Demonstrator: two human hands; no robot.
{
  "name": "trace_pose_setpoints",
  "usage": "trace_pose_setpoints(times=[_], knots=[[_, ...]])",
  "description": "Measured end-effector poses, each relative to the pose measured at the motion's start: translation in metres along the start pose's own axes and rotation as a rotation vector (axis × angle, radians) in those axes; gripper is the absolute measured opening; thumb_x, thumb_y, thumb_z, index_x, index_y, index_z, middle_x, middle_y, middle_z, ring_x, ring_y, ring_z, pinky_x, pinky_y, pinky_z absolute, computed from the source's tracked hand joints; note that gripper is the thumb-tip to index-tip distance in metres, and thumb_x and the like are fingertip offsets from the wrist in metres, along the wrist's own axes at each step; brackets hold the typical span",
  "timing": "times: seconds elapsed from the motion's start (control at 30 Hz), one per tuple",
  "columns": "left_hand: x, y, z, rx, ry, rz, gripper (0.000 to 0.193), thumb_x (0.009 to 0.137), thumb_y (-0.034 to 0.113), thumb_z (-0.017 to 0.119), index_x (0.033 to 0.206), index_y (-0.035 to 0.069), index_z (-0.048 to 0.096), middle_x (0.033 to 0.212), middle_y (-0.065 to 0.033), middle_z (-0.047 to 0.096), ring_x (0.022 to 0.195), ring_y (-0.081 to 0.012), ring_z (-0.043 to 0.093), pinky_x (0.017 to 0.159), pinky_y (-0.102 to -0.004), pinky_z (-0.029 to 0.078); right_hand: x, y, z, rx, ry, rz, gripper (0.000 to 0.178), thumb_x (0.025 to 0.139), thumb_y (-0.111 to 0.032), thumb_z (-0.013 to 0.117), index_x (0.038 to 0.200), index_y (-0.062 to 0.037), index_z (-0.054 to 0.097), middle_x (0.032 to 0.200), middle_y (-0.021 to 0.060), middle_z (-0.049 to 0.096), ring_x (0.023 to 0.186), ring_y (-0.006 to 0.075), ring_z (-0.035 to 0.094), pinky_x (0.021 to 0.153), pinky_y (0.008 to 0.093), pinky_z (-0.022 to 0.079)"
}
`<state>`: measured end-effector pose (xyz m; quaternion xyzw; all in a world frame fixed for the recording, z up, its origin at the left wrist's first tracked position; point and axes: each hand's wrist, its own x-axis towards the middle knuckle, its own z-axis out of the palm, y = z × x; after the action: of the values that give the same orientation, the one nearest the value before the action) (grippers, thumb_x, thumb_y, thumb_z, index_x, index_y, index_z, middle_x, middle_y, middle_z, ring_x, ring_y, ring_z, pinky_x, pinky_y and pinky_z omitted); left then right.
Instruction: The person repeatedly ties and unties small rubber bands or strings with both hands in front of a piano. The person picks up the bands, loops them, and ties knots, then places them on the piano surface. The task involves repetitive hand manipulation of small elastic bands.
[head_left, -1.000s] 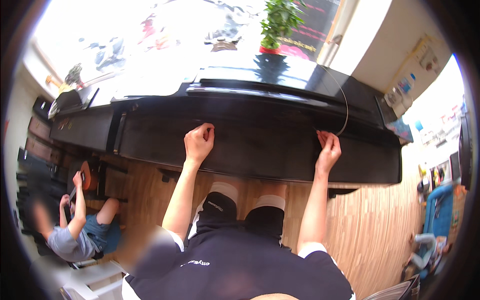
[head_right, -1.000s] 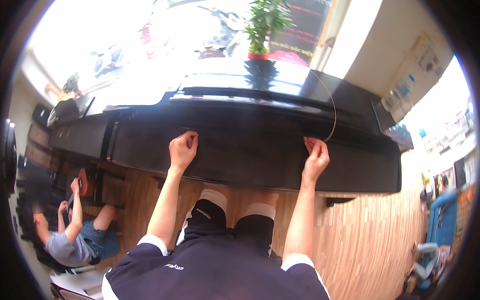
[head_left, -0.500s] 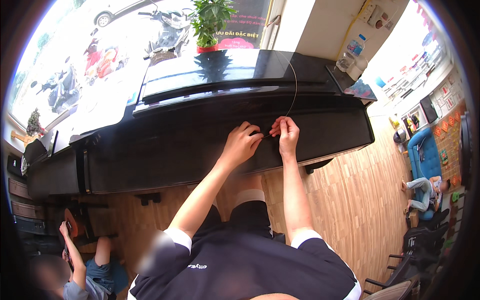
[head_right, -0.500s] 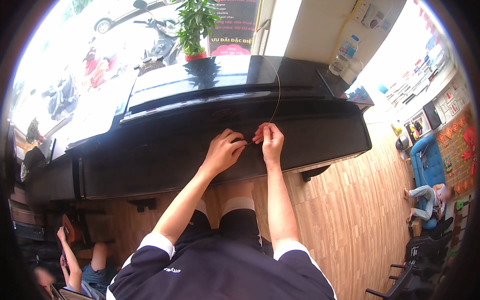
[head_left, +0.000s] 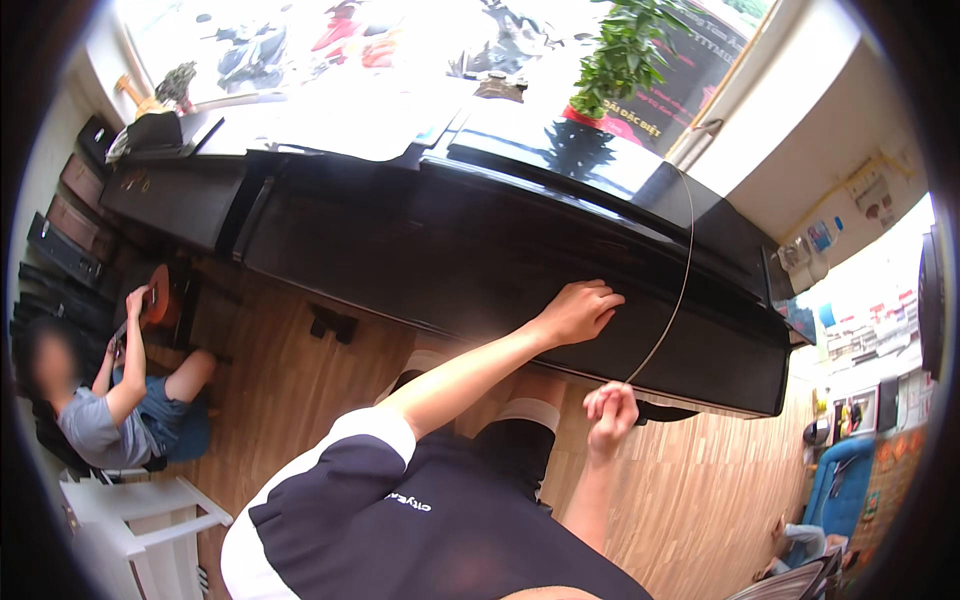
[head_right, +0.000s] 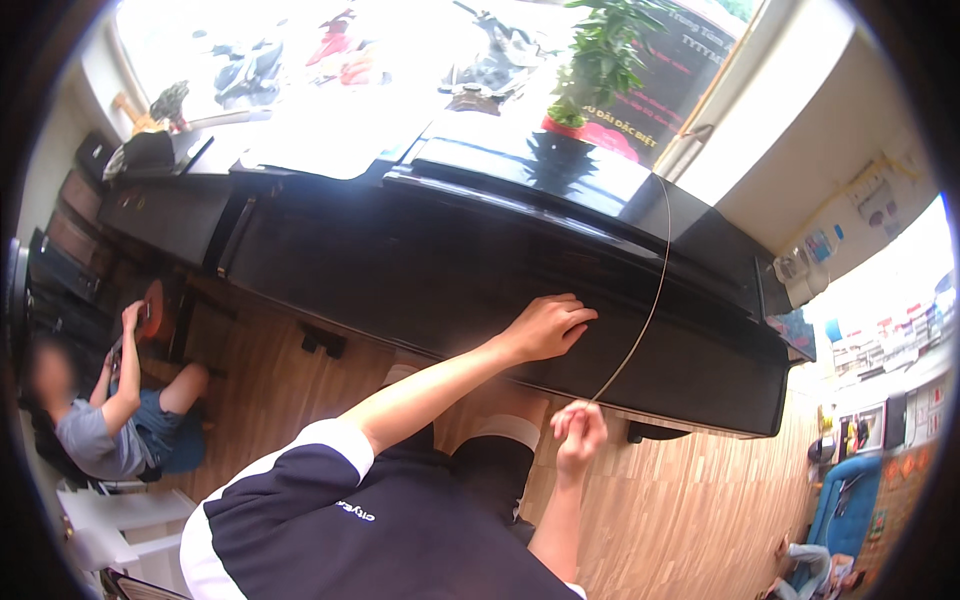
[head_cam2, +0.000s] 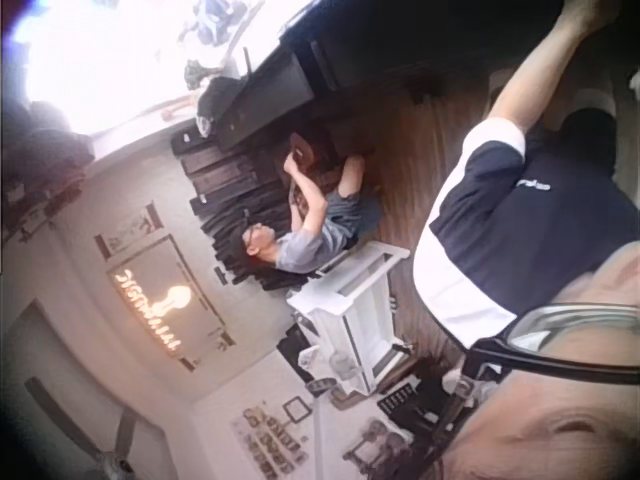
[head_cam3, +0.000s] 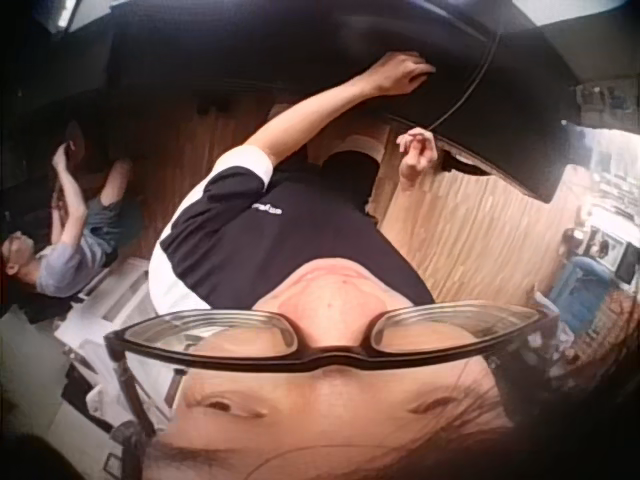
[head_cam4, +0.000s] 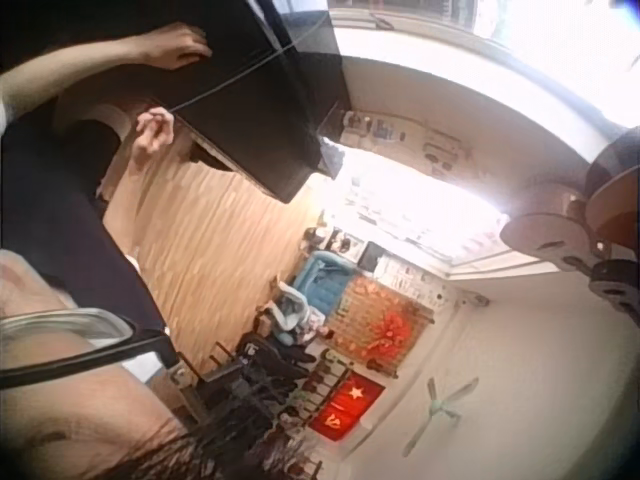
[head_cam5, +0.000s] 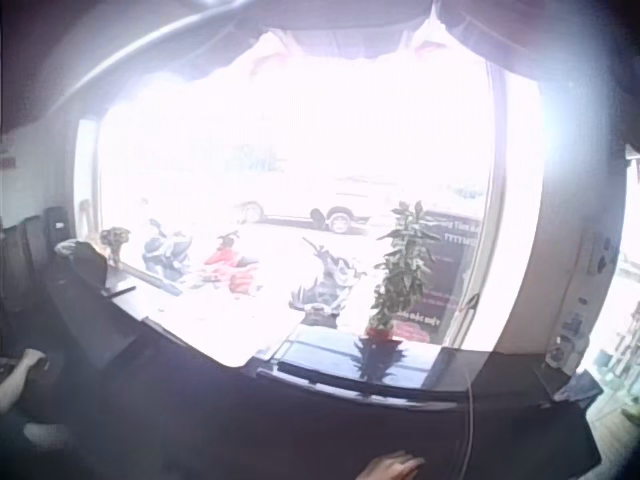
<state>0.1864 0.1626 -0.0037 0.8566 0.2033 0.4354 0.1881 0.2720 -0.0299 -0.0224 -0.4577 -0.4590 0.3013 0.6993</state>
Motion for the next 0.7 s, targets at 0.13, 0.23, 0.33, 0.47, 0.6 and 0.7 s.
trace_pose_setpoints(times=[0.13, 0.23, 0.33, 0.47, 0.6, 0.7], knots=[[-0.001, 0.004, -0.009, -0.088, 0.125, -0.076, 0.027, 0.083, 0.003, 0.065, 0.11, 0.006, 0.067, 0.094, -0.0107, 0.064, 0.087, -0.0294, 0.065, 0.071, -0.0391, 0.055, -0.049, -0.007, -0.003, -0.071, -0.081, 0.124, 0.024, 0.103, -0.019, 0.053, 0.088, -0.002, 0.061, 0.062, -0.0021, 0.049, 0.052, 0.0046, 0.041, 0.047, 0.0211, 0.031], [-0.005, 0.016, -0.021, -0.265, 0.316, -0.191, 0.038, 0.083, -0.004, 0.063, 0.12, 0.006, 0.064, 0.109, -0.0133, 0.061, 0.093, -0.0284, 0.065, 0.072, -0.036, 0.055, -0.062, -0.021, 0.02, -0.013, -0.125, 0.205, 0.024, 0.102, -0.021, 0.056, 0.092, -0.001, 0.063, 0.063, -0.0029, 0.05, 0.052, 0.0039, 0.04, 0.047, 0.0206, 0.029], [-0.038, 0.032, -0.049, -0.347, 0.483, -0.255, 0.048, 0.082, -0.008, 0.061, 0.127, 0.007, 0.061, 0.126, -0.017, 0.054, 0.104, -0.0284, 0.062, 0.08, -0.0344, 0.053, -0.062, -0.032, 0.038, -0.134, -0.291, 0.214, 0.021, 0.101, -0.018, 0.057, 0.093, -0.0007, 0.066, 0.064, -0.0012, 0.055, 0.053, 0.0049, 0.043, 0.048, 0.0226, 0.033], [-0.095, 0.086, -0.11, -0.127, 0.257, 0.119, 0.045, 0.081, -0.006, 0.062, 0.123, 0.008, 0.065, 0.13, -0.0141, 0.058, 0.121, -0.0315, 0.057, 0.096, -0.0424, 0.049, -0.048, -0.05, 0.065, -0.32, -0.513, 0.161, 0.015, 0.096, -0.01, 0.059, 0.086, -0.0009, 0.067, 0.064, 0.0064, 0.059, 0.052, 0.0148, 0.052, 0.051, 0.0281, 0.041], [-0.141, 0.111, -0.151, -0.241, 0.001, -0.021, 0.032, 0.08, -0.001, 0.064, 0.112, 0.004, 0.069, 0.117, -0.0104, 0.068, 0.119, -0.0305, 0.061, 0.097, -0.0446, 0.049, -0.032, -0.062, 0.078, -0.143, -1.005, 0.158, 0.015, 0.09, -0.011, 0.064, 0.079, -0.0015, 0.066, 0.067, 0.0117, 0.062, 0.058, 0.0248, 0.061, 0.056, 0.0339, 0.047], [-0.161, 0.121, -0.163, -0.457, 0.033, -0.308, 0.034, 0.083, -0.011, 0.056, 0.114, 0.0, 0.066, 0.117, -0.0141, 0.067, 0.114, -0.0329, 0.064, 0.089, -0.0389, 0.055, -0.023, -0.08, 0.1, -0.06, -1.221, 0.191, 0.012, 0.089, -0.01, 0.066, 0.085, 0.0004, 0.064, 0.068, 0.0116, 0.062, 0.057, 0.0255, 0.06, 0.055, 0.0335, 0.046]])
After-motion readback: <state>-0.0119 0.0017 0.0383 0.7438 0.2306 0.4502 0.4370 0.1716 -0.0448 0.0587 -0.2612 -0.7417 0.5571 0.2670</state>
